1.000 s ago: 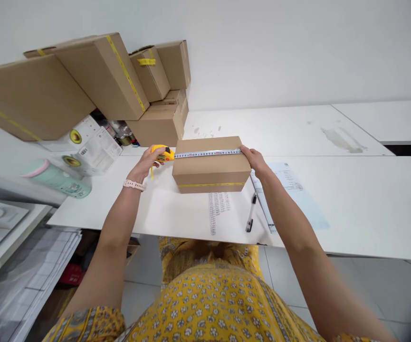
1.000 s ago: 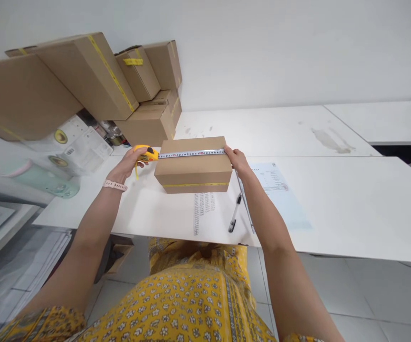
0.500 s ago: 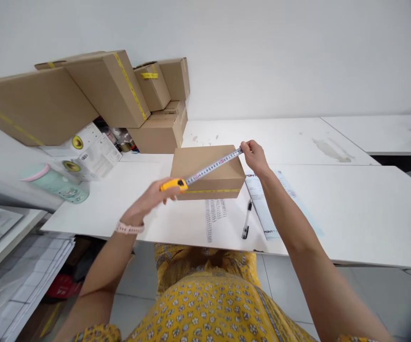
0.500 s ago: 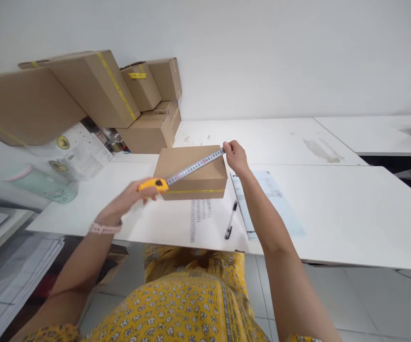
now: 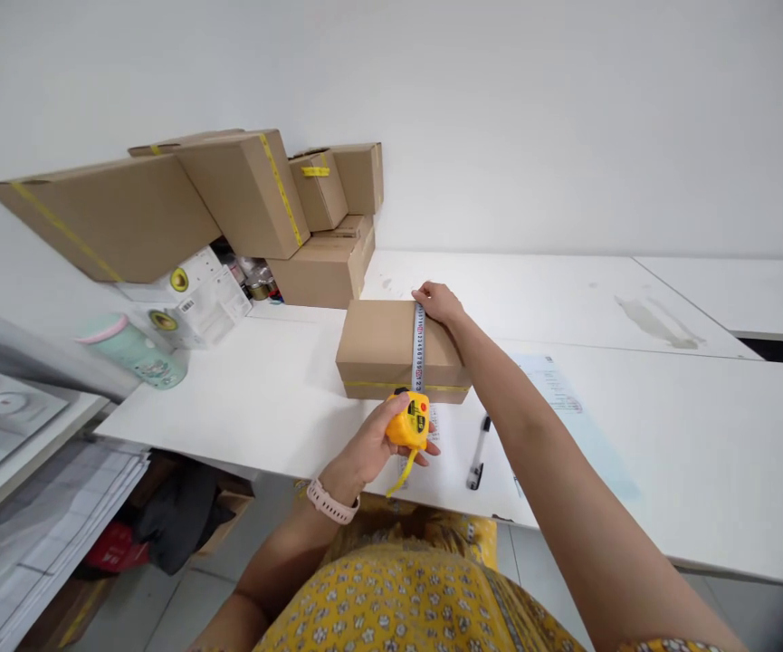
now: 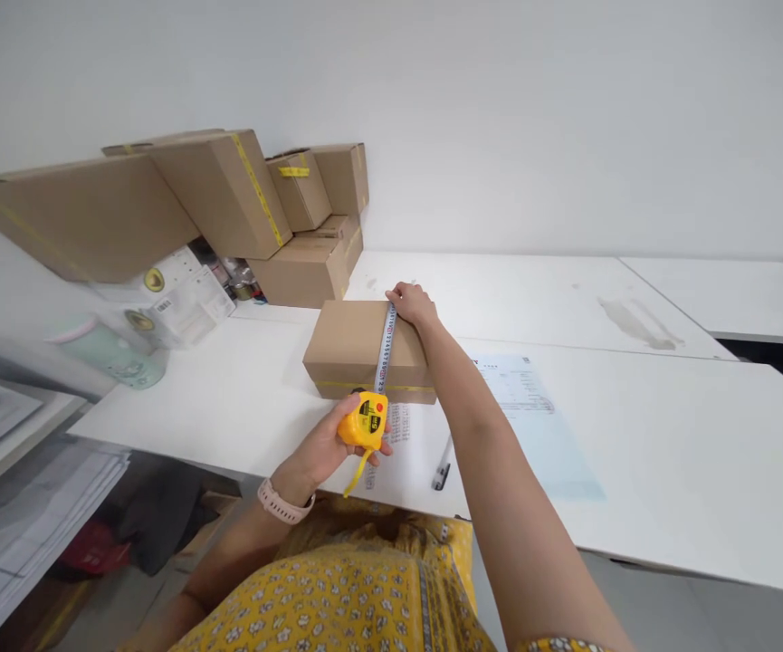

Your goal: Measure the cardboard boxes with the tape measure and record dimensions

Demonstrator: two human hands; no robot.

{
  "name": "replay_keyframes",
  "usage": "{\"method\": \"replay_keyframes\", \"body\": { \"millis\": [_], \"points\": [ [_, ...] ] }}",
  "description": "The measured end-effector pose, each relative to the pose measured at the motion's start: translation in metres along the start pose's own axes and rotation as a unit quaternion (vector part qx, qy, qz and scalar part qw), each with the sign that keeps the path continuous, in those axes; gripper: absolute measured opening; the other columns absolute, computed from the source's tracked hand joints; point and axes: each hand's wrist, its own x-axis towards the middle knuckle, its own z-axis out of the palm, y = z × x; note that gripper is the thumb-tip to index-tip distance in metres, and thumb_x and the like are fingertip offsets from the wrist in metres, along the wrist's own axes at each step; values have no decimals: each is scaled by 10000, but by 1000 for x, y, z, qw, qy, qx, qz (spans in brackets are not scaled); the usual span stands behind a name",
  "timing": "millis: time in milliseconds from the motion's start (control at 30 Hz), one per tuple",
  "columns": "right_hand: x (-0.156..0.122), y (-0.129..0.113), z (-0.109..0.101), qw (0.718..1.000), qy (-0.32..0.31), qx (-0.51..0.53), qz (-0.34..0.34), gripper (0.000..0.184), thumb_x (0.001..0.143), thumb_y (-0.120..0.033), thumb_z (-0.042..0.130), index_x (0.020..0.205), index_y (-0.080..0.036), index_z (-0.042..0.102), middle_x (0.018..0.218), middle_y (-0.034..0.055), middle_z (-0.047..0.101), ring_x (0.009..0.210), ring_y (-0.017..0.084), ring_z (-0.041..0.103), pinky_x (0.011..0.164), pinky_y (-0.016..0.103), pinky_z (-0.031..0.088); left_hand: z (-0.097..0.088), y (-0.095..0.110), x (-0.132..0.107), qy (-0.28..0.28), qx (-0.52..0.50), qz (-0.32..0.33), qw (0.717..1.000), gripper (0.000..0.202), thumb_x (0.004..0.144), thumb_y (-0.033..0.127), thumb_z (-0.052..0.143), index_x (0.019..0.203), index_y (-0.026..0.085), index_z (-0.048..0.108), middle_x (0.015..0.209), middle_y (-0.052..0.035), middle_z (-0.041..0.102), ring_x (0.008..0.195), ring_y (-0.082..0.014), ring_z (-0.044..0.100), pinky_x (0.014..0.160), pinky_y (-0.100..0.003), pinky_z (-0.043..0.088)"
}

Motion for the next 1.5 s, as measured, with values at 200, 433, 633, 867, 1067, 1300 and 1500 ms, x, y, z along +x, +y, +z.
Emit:
{"method": "replay_keyframes", "body": {
  "millis": [200, 433, 633, 867, 1067, 1300, 1500],
  "points": [
    [-3, 7, 6, 999, 13, -39, 22, 278, 916, -462, 585, 754, -236, 588, 868, 55, 701, 801, 214, 585, 822, 367, 448, 16, -17, -14, 43, -26, -14, 999, 587, 780, 694, 729, 1082, 205, 613, 928, -94, 696, 711, -250, 751, 564, -319, 572],
    [-9, 3, 6, 999, 12, -25, 29, 253, 906, -455, 609, 773, -241, 592, 859, 52, 702, 796, 220, 592, 814, 372, 456, 25, -20, -18, 43, -25, -12, 999, 564, 784, 661, 759, 1086, 217, 589, 950, -101, 680, 715, -252, 753, 565, -329, 573],
    [-9, 0, -3, 998, 16, 54, 17, 405, 953, -603, 517, 833, -232, 626, 954, 67, 725, 851, 212, 629, 819, 351, 504, 16, -14, -16, 43, 0, -18, 999, 595, 758, 667, 762, 1093, 208, 583, 943, -106, 696, 719, -260, 754, 541, -312, 557],
    [-66, 47, -48, 929, 183, 313, 71, 450, 928, -666, 542, 981, -232, 648, 1033, 92, 735, 1026, 207, 678, 896, 340, 545, -44, 9, -46, 211, 120, 167, 956, 632, 722, 548, 804, 1223, 287, 522, 1115, -61, 669, 755, -253, 765, 576, -334, 590],
    [-159, 86, -23, 941, 127, 275, 153, 571, 927, -725, 480, 1144, -229, 665, 1125, 115, 746, 1044, 243, 691, 880, 386, 565, -100, 8, -34, 301, 158, 183, 922, 631, 712, 552, 776, 1199, 272, 489, 1043, -8, 613, 737, -231, 764, 589, -320, 589],
    [-175, 46, -22, 977, 136, 163, -10, 743, 920, -737, 488, 1545, -337, 445, 1608, 87, 449, 1347, 283, 526, 1047, 419, 500, -100, 37, -15, 228, 174, 186, 940, 589, 738, 566, 713, 1182, 258, 480, 1060, -22, 632, 719, -213, 742, 548, -307, 564],
    [-142, 26, -39, 971, 236, 43, -19, 428, 952, -608, 522, 1160, -258, 654, 1271, 129, 639, 1197, 304, 550, 1065, 478, 436, -75, 66, -14, 219, 203, 238, 924, 561, 745, 545, 717, 1186, 277, 496, 1373, -84, 598, 758, -209, 745, 532, -314, 569]
  ]
}}
